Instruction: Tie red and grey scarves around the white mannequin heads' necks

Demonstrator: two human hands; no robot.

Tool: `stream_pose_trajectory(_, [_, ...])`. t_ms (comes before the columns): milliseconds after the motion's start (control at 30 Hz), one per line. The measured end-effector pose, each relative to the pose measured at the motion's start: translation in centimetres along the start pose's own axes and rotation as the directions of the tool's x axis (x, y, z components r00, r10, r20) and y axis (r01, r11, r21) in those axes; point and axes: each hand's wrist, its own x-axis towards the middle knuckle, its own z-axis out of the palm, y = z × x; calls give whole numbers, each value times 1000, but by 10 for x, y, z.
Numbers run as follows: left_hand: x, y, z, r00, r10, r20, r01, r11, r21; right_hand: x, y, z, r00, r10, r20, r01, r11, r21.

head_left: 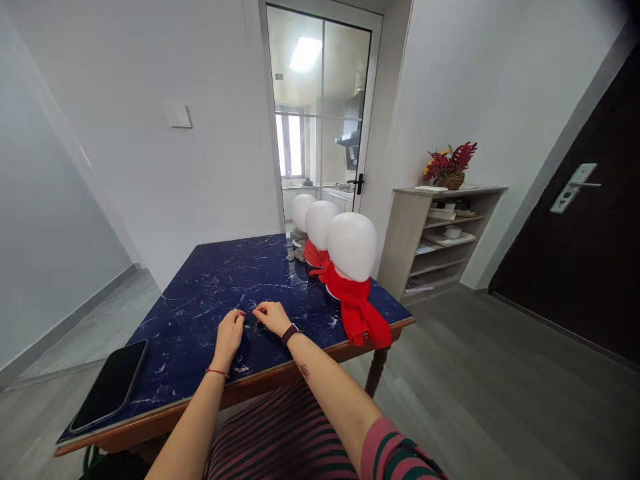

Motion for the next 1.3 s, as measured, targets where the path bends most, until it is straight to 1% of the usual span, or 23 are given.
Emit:
stream_pose_trajectory(567, [-1, 1, 0, 1000, -9, 17, 10, 999, -43, -2, -3, -1, 1000, 18, 3, -18, 999, 31])
stream_pose_trajectory(667, [-2, 1, 1, 1000, -31, 2, 31, 998, -62, -2, -5, -2, 1000, 26, 13, -27, 998, 56])
stream_pose_trajectory(767, [-2, 2, 2, 1000, -30, 5, 30, 999, -27, -1, -5, -5, 999, 28, 41, -32, 994, 100])
stream_pose_trajectory(833, [-2, 5, 2, 1000, -4, 16, 4, 1000, 2, -4, -6, -9, 996, 49, 71, -61, 982, 178])
stream_pose_trajectory(867, [-2, 7, 2, 1000, 11, 22, -12, 1000, 13, -8, -7, -11, 993, 78, 86, -98, 961, 259])
stream_pose_trajectory(900, [-3, 8, 2, 999, 25, 27, -26, 999, 25, -14, -9, -14, 988, 119, 100, -148, 921, 361])
stream_pose_trajectory(933, [-4, 10, 3, 999, 37, 34, -38, 999, 34, -23, -13, -18, 979, 165, 115, -200, 860, 470])
stream_pose_trajectory(1000, [-6, 12, 3, 997, 55, 50, -57, 998, 39, -49, -20, -32, 959, 230, 165, -282, 711, 644])
stream_pose_trajectory(1033, [-7, 13, 3, 996, 65, 59, -67, 997, 35, -65, -24, -42, 953, 234, 194, -302, 663, 685])
stream_pose_trajectory(1100, [-10, 13, 3, 992, 89, 90, -91, 996, 19, -100, -28, -71, 944, 191, 270, -329, 623, 710])
stream_pose_trajectory(1133, [-11, 14, 4, 990, 99, 105, -100, 995, 8, -115, -27, -90, 945, 208, 251, -326, 632, 703])
stream_pose_trajectory(1167, [-11, 14, 5, 987, 105, 120, -105, 994, -4, -129, -23, -112, 953, 249, 173, -298, 661, 688])
stream_pose_trajectory(1200, [-10, 15, 7, 985, 106, 134, -105, 994, -17, -139, -16, -135, 957, 287, 40, -239, 704, 669])
stream_pose_trajectory(1233, [-8, 17, 10, 984, 106, 146, -103, 994, -32, -146, -6, -159, 931, 342, -128, -185, 745, 641])
stream_pose_trajectory(1267, [-6, 20, 14, 982, 107, 155, -101, 994, -47, -150, 7, -182, 871, 384, -306, -134, 785, 605])
stream_pose_trajectory(1300, [-3, 24, 20, 980, 109, 165, -100, 993, -63, -150, 21, -203, 797, 412, -442, -111, 819, 563])
